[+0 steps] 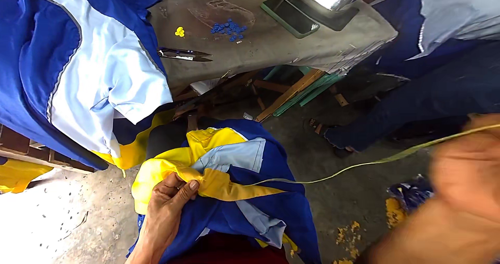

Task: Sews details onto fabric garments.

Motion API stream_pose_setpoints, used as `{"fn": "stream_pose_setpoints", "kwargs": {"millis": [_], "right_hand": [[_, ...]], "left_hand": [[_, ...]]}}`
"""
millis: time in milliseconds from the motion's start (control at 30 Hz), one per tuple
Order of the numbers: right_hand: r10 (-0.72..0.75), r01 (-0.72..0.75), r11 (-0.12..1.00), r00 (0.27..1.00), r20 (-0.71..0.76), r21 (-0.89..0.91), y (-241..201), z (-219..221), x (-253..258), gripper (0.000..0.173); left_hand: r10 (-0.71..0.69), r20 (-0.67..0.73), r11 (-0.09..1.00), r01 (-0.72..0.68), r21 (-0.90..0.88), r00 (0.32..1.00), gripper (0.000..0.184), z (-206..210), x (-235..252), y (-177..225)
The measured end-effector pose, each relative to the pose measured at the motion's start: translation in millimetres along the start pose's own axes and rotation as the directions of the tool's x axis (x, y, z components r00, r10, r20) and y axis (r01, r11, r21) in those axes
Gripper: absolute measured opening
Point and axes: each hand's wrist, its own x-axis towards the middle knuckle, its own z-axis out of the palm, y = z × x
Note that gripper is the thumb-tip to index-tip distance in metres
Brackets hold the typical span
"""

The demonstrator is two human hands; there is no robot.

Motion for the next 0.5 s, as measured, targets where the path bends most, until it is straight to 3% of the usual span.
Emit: {"fn": "stream_pose_setpoints", "kwargs": {"millis": [67, 133, 200, 333, 500], "right_hand": [[0.138, -0.150, 0.988, 0.968, 0.209, 0.045, 24, 70, -26, 0.009], [0.248, -0.274, 0.962, 0.842, 0.479, -0.017, 57, 124, -59, 0.010], [0.291, -0.291, 0.951, 0.739, 0.608, -0.102, 83, 159, -89, 0.011], [0.303, -0.150, 0.943, 0.758, 0.577, -0.297, 103, 182, -117, 0.011], [0.259, -0.031, 0.918, 0.801, 0.540, -0.395, 103, 186, -119, 0.012]], "left_hand": [[0.001, -0.019, 1.000, -0.001, -0.011, 1.000, 0.012, 2, -1, -1], [0.005, -0.039, 1.000, -0.005, -0.019, 0.999, 0.012, 4, -2, -2], [0.008, -0.048, 1.000, -0.009, -0.024, 0.999, 0.015, 6, -2, -1], [-0.008, -0.059, 0.998, 0.005, -0.055, 0.998, 0.019, 9, -3, 1], [-0.065, -0.082, 0.989, 0.053, -0.140, 0.994, 0.020, 9, -4, 2]]}}
